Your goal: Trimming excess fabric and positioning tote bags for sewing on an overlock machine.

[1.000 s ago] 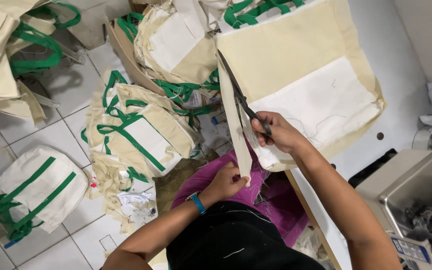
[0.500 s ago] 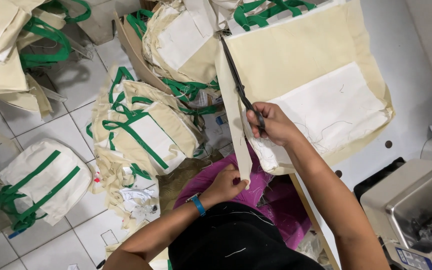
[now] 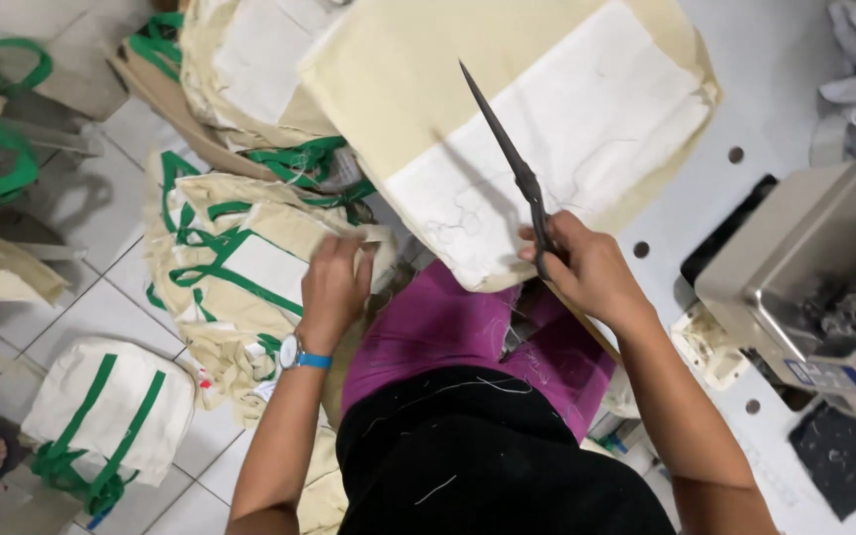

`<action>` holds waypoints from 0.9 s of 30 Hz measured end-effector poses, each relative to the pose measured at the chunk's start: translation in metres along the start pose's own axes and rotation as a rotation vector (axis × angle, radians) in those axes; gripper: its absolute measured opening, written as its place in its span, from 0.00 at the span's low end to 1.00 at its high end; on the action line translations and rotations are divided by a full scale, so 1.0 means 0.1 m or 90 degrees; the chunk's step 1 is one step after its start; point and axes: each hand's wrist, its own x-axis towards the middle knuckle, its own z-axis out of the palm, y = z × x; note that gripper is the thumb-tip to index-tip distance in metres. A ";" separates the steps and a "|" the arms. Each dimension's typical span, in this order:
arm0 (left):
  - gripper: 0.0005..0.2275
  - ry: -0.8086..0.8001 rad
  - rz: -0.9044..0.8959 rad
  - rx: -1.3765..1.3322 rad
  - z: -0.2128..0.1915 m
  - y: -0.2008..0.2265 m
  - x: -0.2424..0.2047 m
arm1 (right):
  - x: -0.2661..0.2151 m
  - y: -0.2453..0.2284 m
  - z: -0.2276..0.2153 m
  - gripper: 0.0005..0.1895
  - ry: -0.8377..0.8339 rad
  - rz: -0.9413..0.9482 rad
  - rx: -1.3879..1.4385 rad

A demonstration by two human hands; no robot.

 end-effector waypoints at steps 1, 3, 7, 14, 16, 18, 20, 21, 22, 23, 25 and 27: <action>0.12 -0.009 0.007 0.000 0.00 0.19 0.13 | -0.06 0.12 -0.03 0.12 0.006 0.010 0.002; 0.08 0.262 0.461 -0.086 -0.04 0.57 0.44 | -0.15 0.32 -0.09 0.07 -0.001 0.095 -0.053; 0.43 -0.104 0.474 -0.076 0.34 1.25 0.59 | -0.14 1.31 -0.10 0.14 0.065 0.136 -0.155; 0.16 0.038 0.774 0.122 1.72 1.46 0.53 | -0.96 1.25 0.02 0.12 0.354 0.100 0.022; 0.11 0.101 0.835 0.047 1.80 1.68 0.53 | -1.24 1.01 0.06 0.11 0.406 0.105 0.098; 0.16 -0.118 0.613 -0.067 1.71 1.99 0.53 | -1.51 1.11 0.24 0.12 0.425 0.127 0.148; 0.16 -0.204 0.564 -0.138 1.63 2.23 0.70 | -1.82 1.51 0.59 0.11 0.423 0.126 0.206; 0.17 -0.279 0.502 -0.208 1.59 2.36 0.78 | -1.98 1.70 0.77 0.11 0.412 0.114 0.259; 0.17 -0.284 0.512 -0.207 1.48 2.52 0.80 | -2.09 1.66 0.78 0.11 0.423 0.117 0.259; 0.18 -0.279 0.567 -0.144 1.37 2.68 0.81 | -2.19 1.62 0.80 0.11 0.383 0.119 0.339; 0.19 -0.287 0.621 -0.080 1.17 2.96 0.88 | -2.40 1.51 0.79 0.12 0.344 0.131 0.425; 0.19 -0.282 0.651 -0.094 1.00 3.24 1.05 | -2.56 1.39 0.69 0.09 0.132 0.083 0.571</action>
